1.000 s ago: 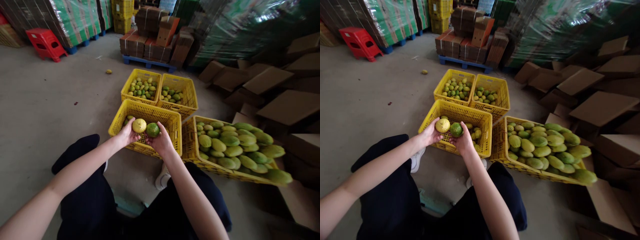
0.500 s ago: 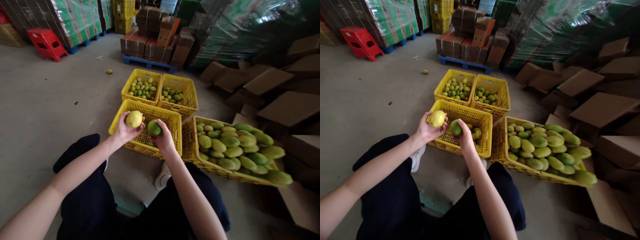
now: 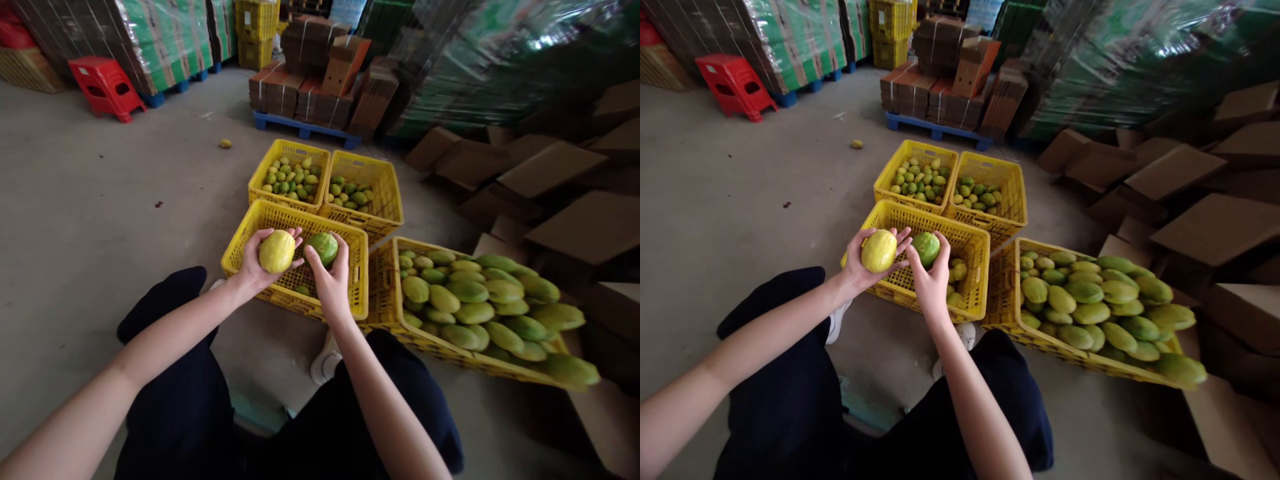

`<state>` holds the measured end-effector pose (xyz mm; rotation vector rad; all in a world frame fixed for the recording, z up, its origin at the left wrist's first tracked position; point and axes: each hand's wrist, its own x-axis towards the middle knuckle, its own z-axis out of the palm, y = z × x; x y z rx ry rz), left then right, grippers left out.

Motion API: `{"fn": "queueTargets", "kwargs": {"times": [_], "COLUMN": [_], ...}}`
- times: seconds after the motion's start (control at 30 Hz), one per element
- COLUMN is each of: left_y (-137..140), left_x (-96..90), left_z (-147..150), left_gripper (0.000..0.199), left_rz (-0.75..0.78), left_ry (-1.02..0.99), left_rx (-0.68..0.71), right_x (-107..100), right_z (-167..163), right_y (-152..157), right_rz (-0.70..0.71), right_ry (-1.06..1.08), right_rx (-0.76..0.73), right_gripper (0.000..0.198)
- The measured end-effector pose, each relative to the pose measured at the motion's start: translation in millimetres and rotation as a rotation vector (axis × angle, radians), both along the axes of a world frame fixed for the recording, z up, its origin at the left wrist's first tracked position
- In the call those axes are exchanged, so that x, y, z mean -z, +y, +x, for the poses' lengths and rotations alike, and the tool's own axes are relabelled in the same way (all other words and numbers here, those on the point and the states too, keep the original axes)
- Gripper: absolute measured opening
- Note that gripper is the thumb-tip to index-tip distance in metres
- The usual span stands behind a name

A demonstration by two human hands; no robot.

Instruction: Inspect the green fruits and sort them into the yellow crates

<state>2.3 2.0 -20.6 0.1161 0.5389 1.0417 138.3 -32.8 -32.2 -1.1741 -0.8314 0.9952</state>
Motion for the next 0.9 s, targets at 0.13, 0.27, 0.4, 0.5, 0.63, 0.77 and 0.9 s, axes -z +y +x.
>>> {"fn": "queueTargets", "kwargs": {"times": [0.13, 0.27, 0.4, 0.5, 0.63, 0.77, 0.9], "left_y": [-5, -5, -2, -1, -1, 4, 16], "left_x": [8.1, 18.7, 21.7, 19.8, 17.3, 14.7, 15.6], "left_z": [7, 11, 8, 6, 8, 10, 3], "left_gripper": [0.026, 0.035, 0.053, 0.043, 0.037, 0.051, 0.063], "left_rz": [0.028, 0.120, 0.198, 0.147, 0.217, 0.320, 0.476], "left_ry": [0.040, 0.077, 0.092, 0.175, 0.181, 0.207, 0.446], "left_rx": [0.024, 0.025, 0.026, -0.006, 0.073, 0.234, -0.018], "right_x": [4, 5, 1, -1, 0, -1, -7], "right_z": [-6, -17, -25, -26, -24, -18, -2], "right_y": [-8, -16, -18, -18, -21, -23, -17], "right_rz": [-0.015, -0.022, 0.046, 0.107, 0.271, 0.466, 0.490], "right_ry": [-0.276, -0.518, -0.587, -0.713, -0.927, -0.905, -0.835], "right_rx": [-0.204, -0.291, -0.209, -0.196, -0.219, -0.198, -0.073], "right_gripper": [0.066, 0.094, 0.076, 0.068, 0.064, 0.061, 0.060]}}
